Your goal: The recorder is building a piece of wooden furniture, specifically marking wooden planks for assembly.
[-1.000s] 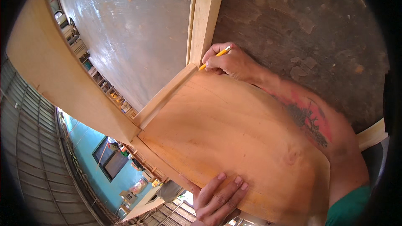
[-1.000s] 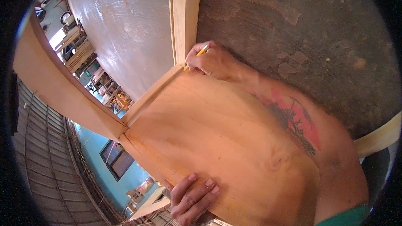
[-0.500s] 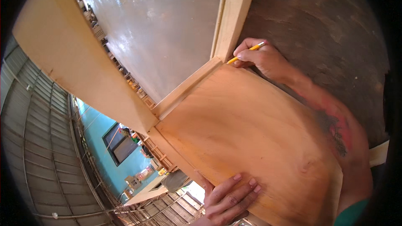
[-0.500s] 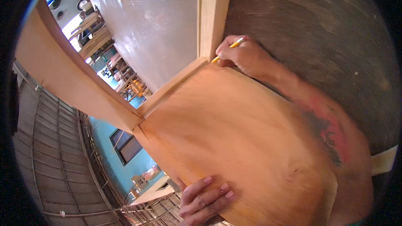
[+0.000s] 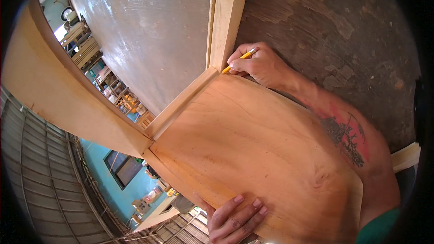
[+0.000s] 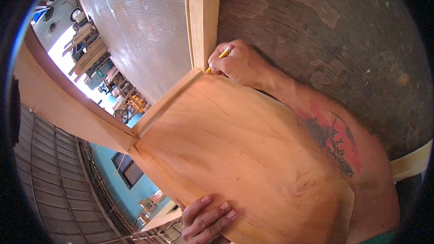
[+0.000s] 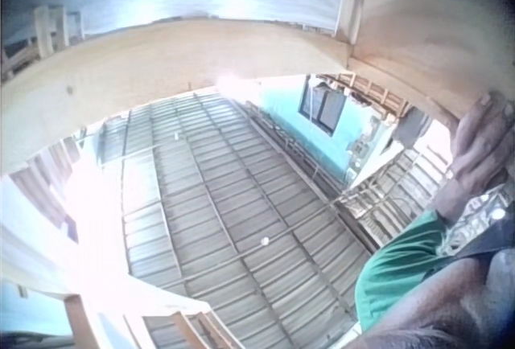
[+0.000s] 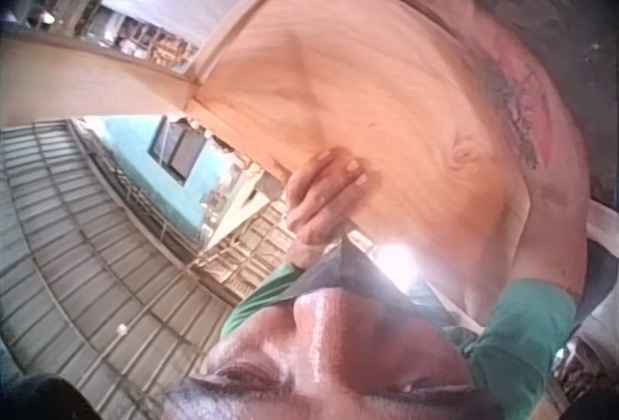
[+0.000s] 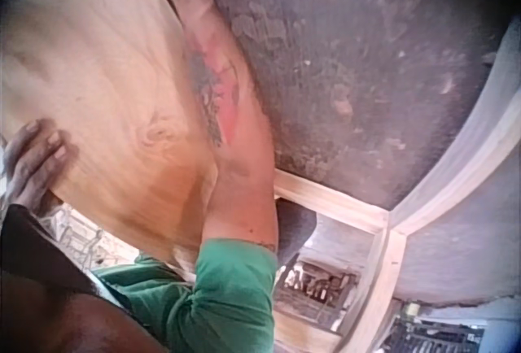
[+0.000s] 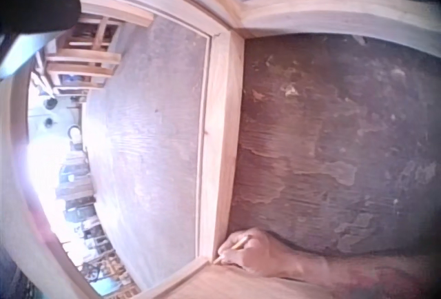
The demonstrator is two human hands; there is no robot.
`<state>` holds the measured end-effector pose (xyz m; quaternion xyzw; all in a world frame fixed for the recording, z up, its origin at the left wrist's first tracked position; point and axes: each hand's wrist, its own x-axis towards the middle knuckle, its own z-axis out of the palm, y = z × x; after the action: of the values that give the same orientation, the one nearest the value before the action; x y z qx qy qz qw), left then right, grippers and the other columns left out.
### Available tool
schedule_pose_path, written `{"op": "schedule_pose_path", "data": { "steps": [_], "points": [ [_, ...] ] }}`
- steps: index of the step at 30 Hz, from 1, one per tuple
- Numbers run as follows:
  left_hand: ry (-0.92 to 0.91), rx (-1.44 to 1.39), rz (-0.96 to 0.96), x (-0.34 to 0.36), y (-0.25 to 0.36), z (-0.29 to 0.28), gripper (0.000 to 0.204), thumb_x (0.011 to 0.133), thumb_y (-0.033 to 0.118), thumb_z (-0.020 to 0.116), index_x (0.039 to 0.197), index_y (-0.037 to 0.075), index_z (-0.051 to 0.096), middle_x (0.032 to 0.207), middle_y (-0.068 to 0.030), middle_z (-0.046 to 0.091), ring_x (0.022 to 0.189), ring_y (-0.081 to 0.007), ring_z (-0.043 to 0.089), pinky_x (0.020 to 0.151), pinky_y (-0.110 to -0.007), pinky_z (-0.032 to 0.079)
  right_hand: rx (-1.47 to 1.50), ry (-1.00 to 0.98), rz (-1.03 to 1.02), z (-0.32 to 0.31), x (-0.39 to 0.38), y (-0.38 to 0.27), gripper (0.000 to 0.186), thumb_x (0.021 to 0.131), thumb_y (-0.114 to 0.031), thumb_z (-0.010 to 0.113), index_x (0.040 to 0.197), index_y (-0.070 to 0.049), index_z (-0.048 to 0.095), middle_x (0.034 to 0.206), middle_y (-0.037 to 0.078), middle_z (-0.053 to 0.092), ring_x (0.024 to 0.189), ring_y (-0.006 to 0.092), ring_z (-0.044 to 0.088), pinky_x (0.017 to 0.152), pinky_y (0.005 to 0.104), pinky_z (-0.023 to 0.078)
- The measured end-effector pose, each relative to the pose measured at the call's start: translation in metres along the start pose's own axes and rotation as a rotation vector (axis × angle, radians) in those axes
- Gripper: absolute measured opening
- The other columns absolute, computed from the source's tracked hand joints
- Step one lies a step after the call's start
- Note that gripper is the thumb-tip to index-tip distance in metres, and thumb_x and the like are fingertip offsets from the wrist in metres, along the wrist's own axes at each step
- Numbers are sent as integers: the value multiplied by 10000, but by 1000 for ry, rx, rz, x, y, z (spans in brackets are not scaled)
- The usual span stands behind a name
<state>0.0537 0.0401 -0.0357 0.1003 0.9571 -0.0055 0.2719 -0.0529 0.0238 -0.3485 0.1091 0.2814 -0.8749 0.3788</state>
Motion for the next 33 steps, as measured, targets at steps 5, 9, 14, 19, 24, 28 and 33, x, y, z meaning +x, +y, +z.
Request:
{"op": "schedule_pose_path", "data": {
  "steps": [5, 9, 14, 19, 24, 28, 33],
  "points": [
    [-35, -20, 20, -2, -3, -3, 224, 690, 96, 765, 909, 54, 774, 958, -82, 746, 1001, -296, 686, 896, -369, 562, -32, 66, -58, 4, -3, 0, 207, 832, -149, 612, 892, 36, 683, 808, 95, 693, 764, 135, 652, 707, 275, 514],
    [-58, -13, 16, -1, -1, -7, 217, 717, 103, 725, 920, 44, 773, 971, -91, 745, 1018, -294, 682, 911, -373, 558, -29, 58, -64, 5, -4, -2, 211, 836, -148, 608, 899, 38, 685, 828, 107, 699, 788, 142, 663, 729, 276, 519],
    [-104, -22, 25, 0, -3, -12, 219, 728, 118, 705, 921, 40, 774, 982, -96, 743, 1015, -288, 683, 922, -383, 555, -15, 28, -36, 6, -5, -8, 234, 872, -153, 628, 971, 52, 681, 873, 100, 694, 811, 137, 652, 760, 255, 519],
    [-84, -40, 30, -1, -1, -11, 213, 728, 125, 729, 917, 38, 772, 976, -95, 742, 1007, -280, 684, 923, -384, 554, -18, 31, -19, 5, -4, -8, 214, 869, -140, 629, 955, 48, 682, 861, 102, 693, 797, 139, 654, 746, 260, 524],
    [9, -49, 67, -2, -4, -4, 203, 726, 119, 775, 916, 47, 775, 960, -85, 741, 985, -275, 684, 920, -376, 555, -41, 34, -25, 7, -4, -10, 200, 866, -131, 629, 950, 42, 685, 854, 101, 690, 789, 136, 653, 731, 264, 529],
    [-35, -17, 51, -1, -2, -10, 205, 725, 122, 777, 918, 53, 777, 961, -84, 742, 987, -277, 681, 918, -373, 554, -8, 39, -22, 6, -2, -7, 198, 862, -126, 634, 952, 42, 685, 848, 97, 687, 787, 133, 651, 716, 263, 532],
    [-3, -47, 6, -3, 1, -8, 221, 714, 130, 768, 923, 59, 779, 964, -79, 742, 1000, -284, 673, 910, -365, 551, -19, 76, -33, 10, -3, -11, 214, 838, -144, 591, 878, 44, 686, 817, 119, 701, 766, 162, 663, 713, 292, 520]
  ]
}}
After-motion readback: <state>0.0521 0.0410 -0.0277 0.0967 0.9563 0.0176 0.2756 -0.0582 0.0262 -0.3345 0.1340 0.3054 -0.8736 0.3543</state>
